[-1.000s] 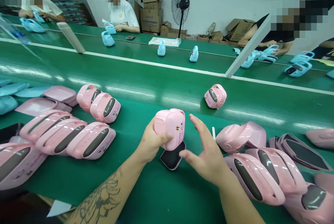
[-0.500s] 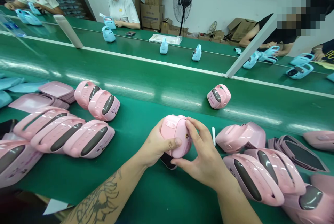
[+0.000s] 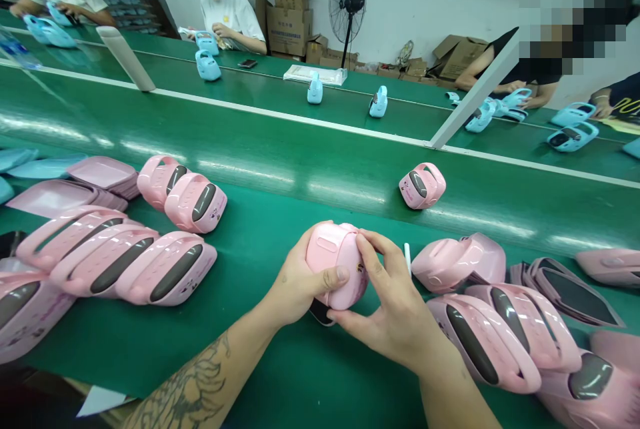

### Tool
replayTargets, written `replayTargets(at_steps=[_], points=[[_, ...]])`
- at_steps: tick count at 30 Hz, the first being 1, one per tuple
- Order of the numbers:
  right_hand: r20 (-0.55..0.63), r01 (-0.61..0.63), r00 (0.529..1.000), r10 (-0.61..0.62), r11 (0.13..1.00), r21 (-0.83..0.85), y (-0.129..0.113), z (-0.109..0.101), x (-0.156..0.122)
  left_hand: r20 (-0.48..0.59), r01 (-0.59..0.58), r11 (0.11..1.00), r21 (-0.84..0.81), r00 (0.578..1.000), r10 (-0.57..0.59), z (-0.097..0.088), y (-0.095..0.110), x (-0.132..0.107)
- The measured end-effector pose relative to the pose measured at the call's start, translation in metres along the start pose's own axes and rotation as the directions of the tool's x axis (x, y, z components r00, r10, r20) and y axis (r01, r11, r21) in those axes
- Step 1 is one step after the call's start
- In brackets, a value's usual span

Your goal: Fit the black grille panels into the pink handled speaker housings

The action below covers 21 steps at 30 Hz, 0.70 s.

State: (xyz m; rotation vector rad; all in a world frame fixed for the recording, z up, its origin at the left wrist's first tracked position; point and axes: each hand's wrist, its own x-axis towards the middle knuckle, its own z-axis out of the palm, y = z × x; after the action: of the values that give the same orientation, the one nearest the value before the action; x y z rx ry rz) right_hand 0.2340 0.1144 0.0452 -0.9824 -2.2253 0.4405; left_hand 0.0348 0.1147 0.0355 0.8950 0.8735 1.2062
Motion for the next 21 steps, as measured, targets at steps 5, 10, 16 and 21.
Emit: replayTargets(at_steps=[5,10,16,21], points=[[-0.025,-0.001,1.0,0.0,1.0,-0.03,-0.0018,0.0001,-0.0013,-0.039,-0.079,0.991,0.11,0.996,0.084,0.0014,0.0008,-0.0007],[-0.016,-0.023,1.0,0.023,1.0,-0.01,-0.0038,0.0011,-0.0023,-0.056,-0.033,0.986,0.162,0.998,0.042,0.0021,0.0014,-0.0044],[0.001,-0.037,0.999,0.037,0.999,0.022,-0.0071,-0.0001,-0.0026,-0.061,-0.036,0.978,0.206,0.997,0.05,0.0038,0.0009,-0.0069],[0.004,-0.039,0.999,0.039,0.999,0.01,-0.0081,-0.0015,-0.0036,-0.07,-0.06,0.967,0.248,0.994,0.08,0.0044,0.0019,-0.0087]])
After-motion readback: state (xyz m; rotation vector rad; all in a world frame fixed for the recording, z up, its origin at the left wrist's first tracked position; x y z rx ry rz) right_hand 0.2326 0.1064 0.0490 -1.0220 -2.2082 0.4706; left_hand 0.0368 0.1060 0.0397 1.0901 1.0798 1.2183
